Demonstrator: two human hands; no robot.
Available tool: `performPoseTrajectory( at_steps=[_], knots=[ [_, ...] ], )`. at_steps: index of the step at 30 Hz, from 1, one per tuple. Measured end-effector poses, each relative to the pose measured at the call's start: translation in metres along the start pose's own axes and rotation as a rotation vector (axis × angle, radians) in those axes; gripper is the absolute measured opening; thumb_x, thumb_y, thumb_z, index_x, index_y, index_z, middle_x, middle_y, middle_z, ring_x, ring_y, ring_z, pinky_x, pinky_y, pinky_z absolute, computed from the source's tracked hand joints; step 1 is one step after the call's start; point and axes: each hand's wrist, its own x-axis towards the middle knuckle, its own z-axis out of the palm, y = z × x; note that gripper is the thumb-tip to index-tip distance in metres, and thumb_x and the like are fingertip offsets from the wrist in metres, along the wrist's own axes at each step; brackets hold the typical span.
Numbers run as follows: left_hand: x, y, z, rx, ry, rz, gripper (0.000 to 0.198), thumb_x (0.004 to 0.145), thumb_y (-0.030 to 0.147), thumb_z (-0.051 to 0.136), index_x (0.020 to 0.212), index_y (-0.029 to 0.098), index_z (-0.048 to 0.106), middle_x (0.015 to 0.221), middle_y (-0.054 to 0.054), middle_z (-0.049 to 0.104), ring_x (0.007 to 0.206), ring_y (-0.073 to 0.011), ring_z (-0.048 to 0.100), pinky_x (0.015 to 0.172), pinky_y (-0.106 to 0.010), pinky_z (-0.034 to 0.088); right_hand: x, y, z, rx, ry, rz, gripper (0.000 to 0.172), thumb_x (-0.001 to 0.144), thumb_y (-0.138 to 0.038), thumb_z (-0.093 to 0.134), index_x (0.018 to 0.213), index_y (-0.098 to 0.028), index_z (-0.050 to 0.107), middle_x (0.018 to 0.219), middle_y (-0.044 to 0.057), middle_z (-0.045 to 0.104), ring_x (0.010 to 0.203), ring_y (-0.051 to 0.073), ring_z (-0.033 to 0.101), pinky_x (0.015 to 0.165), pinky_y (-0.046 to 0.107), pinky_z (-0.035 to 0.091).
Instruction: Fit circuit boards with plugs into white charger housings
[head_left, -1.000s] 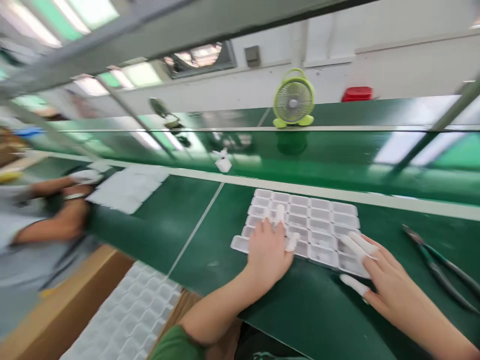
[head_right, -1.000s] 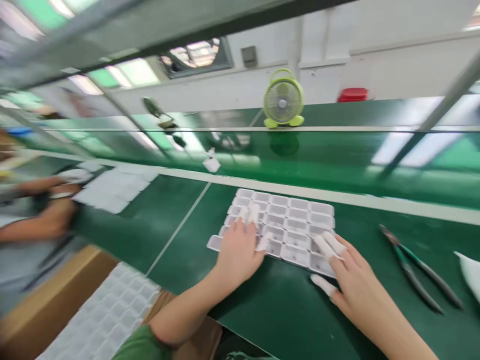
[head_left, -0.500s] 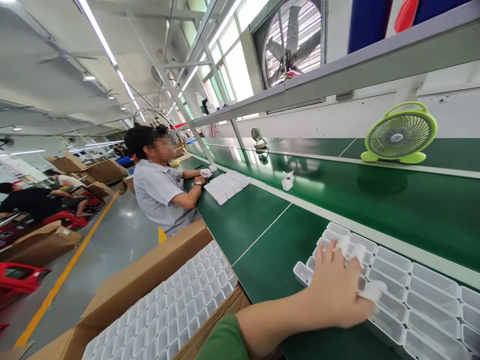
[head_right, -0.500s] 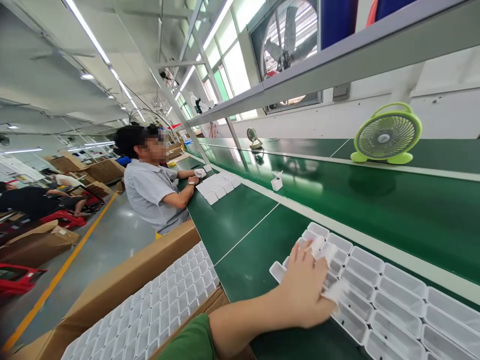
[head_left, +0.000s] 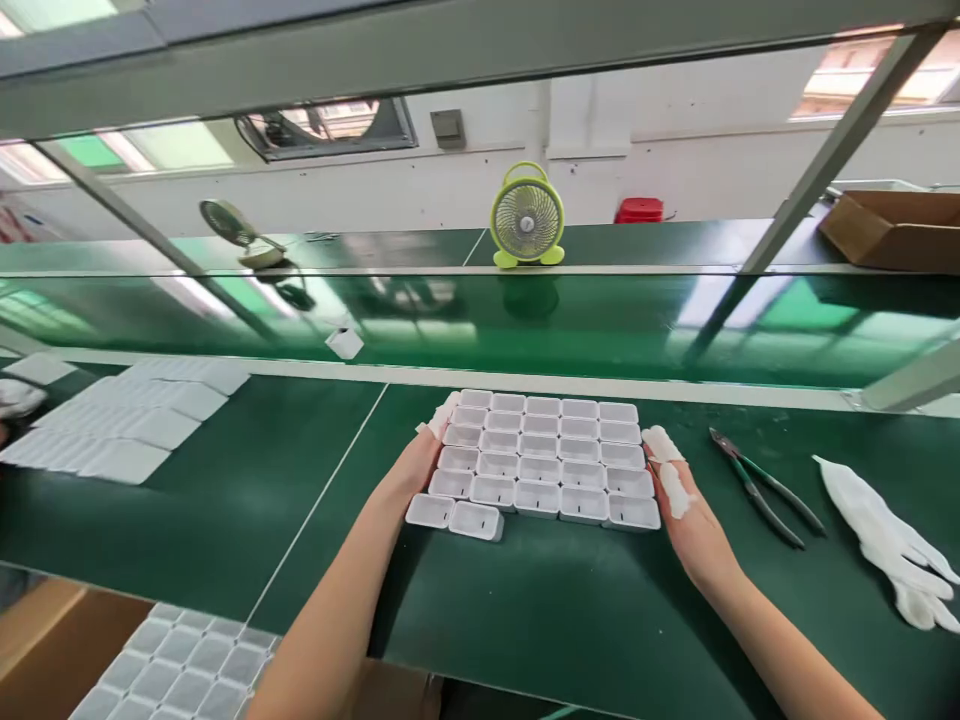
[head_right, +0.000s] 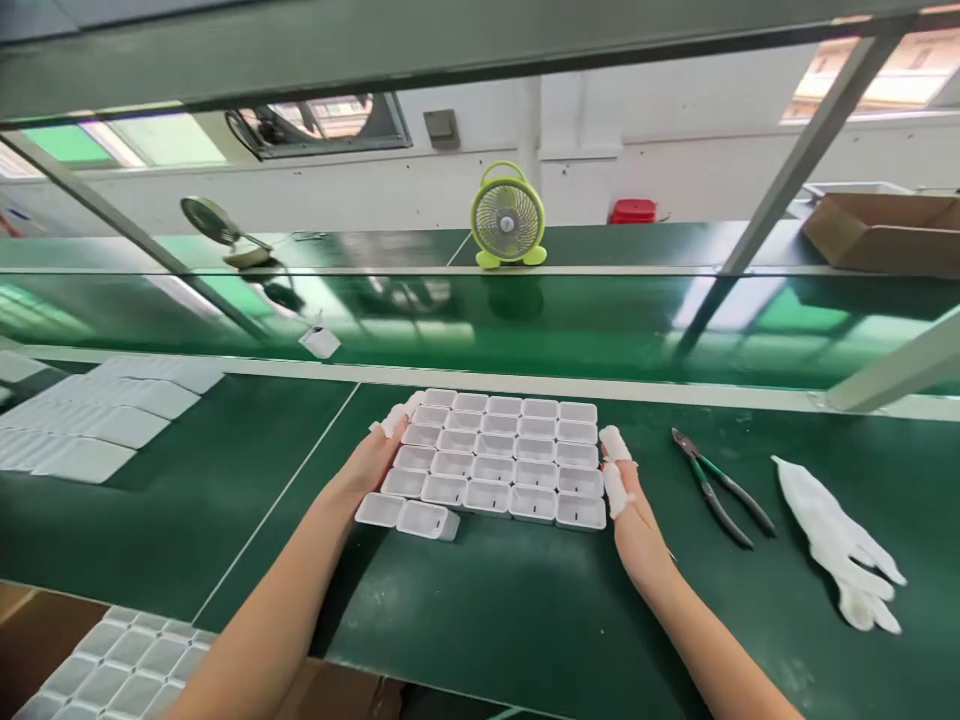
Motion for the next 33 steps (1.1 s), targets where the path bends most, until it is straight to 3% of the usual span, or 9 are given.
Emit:
performPoseTrajectory(
  at_steps=[6, 10, 12, 14, 16, 18, 21, 28, 33],
  knots=[
    [-0.001, -0.005, -0.002, -0.127, -0.069, -0.084, 0.067, 0.097, 0.064, 0.033, 0.14, 0.017, 0.055, 0.125, -0.014, 0.071, 0.124, -0.0355, 0.061, 0.1, -0.054, 0.053, 0.008, -0.011, 0.011, 0.131, -0.029, 0.189, 0.059, 0.105, -0.055, 0.03, 0.161, -0.038, 0.018, 0.165, -0.001, 0.031, 0.153, 0.022, 0.024, 0.122, 0.046, 0.033],
    [-0.007, -0.001, -0.023, -0.143, -0.072, -0.074, 0.075, 0.095, 0.065, 0.034, 0.157, 0.022, 0.03, 0.16, -0.012, 0.04, 0.146, -0.0288, 0.042, 0.11, -0.041, 0.047, 0.006, -0.015, 0.009, 0.167, -0.022, 0.256, 0.063, 0.104, -0.058, 0.033, 0.161, -0.037, 0.015, 0.169, 0.0, 0.021, 0.154, 0.022, 0.02, 0.124, 0.046, 0.025],
    [-0.014, 0.0, -0.041, -0.087, -0.081, -0.062, 0.082, 0.092, 0.062, 0.045, 0.16, 0.022, 0.022, 0.165, -0.014, 0.031, 0.145, -0.0291, 0.043, 0.106, -0.04, 0.049, 0.004, -0.014, 0.005, 0.125, 0.008, 0.242, 0.064, 0.103, -0.058, 0.034, 0.161, -0.036, 0.017, 0.169, 0.001, 0.021, 0.155, 0.022, 0.018, 0.124, 0.046, 0.024],
    [-0.024, 0.001, -0.06, 0.042, -0.104, -0.1, 0.083, 0.089, 0.059, 0.054, 0.157, 0.021, 0.028, 0.152, -0.017, 0.048, 0.126, -0.0286, 0.059, 0.097, -0.04, 0.053, 0.003, -0.015, 0.0, 0.053, 0.043, 0.224, 0.064, 0.102, -0.059, 0.036, 0.16, -0.035, 0.02, 0.169, 0.002, 0.022, 0.156, 0.023, 0.017, 0.125, 0.047, 0.02],
    [-0.033, 0.001, -0.075, 0.157, -0.173, -0.184, 0.077, 0.088, 0.059, 0.057, 0.151, 0.019, 0.038, 0.12, -0.011, 0.067, 0.096, -0.0233, 0.066, 0.088, -0.039, 0.054, 0.003, -0.019, -0.004, -0.005, 0.082, 0.205, 0.065, 0.102, -0.06, 0.035, 0.16, -0.035, 0.021, 0.168, 0.002, 0.024, 0.156, 0.024, 0.018, 0.126, 0.048, 0.018],
    [-0.041, 0.001, -0.085, 0.179, -0.262, -0.261, 0.074, 0.088, 0.058, 0.058, 0.148, 0.019, 0.042, 0.089, -0.002, 0.067, 0.08, -0.0206, 0.064, 0.083, -0.038, 0.053, 0.003, -0.024, -0.006, -0.028, 0.11, 0.199, 0.065, 0.101, -0.061, 0.034, 0.16, -0.035, 0.021, 0.168, 0.001, 0.024, 0.156, 0.025, 0.02, 0.127, 0.048, 0.018],
    [-0.047, 0.004, -0.089, 0.211, -0.378, -0.307, 0.078, 0.086, 0.053, 0.063, 0.151, 0.021, 0.036, 0.073, 0.004, 0.063, 0.072, -0.0201, 0.063, 0.079, -0.037, 0.053, 0.004, -0.03, -0.008, 0.007, 0.118, 0.227, 0.067, 0.099, -0.064, 0.037, 0.159, -0.037, 0.023, 0.168, 0.001, 0.025, 0.156, 0.027, 0.02, 0.127, 0.049, 0.02],
    [-0.053, 0.016, -0.08, 0.141, -0.675, -0.218, 0.089, 0.084, 0.04, 0.066, 0.159, 0.028, 0.019, 0.094, -0.002, 0.074, 0.078, -0.019, 0.063, 0.072, -0.032, 0.055, 0.005, -0.025, -0.007, 0.085, 0.132, 0.208, 0.07, 0.095, -0.071, 0.043, 0.155, -0.038, 0.031, 0.167, 0.001, 0.029, 0.156, 0.028, 0.021, 0.129, 0.053, 0.013],
    [-0.056, 0.014, -0.066, 0.005, -0.951, 0.005, 0.092, 0.084, 0.043, 0.068, 0.16, 0.03, 0.017, 0.128, -0.013, 0.07, 0.089, -0.0222, 0.069, 0.076, -0.034, 0.058, 0.005, -0.029, -0.007, 0.106, 0.119, 0.179, 0.077, 0.092, -0.077, 0.042, 0.155, -0.035, 0.033, 0.167, 0.003, 0.027, 0.156, 0.028, 0.022, 0.129, 0.052, 0.018]
  ],
)
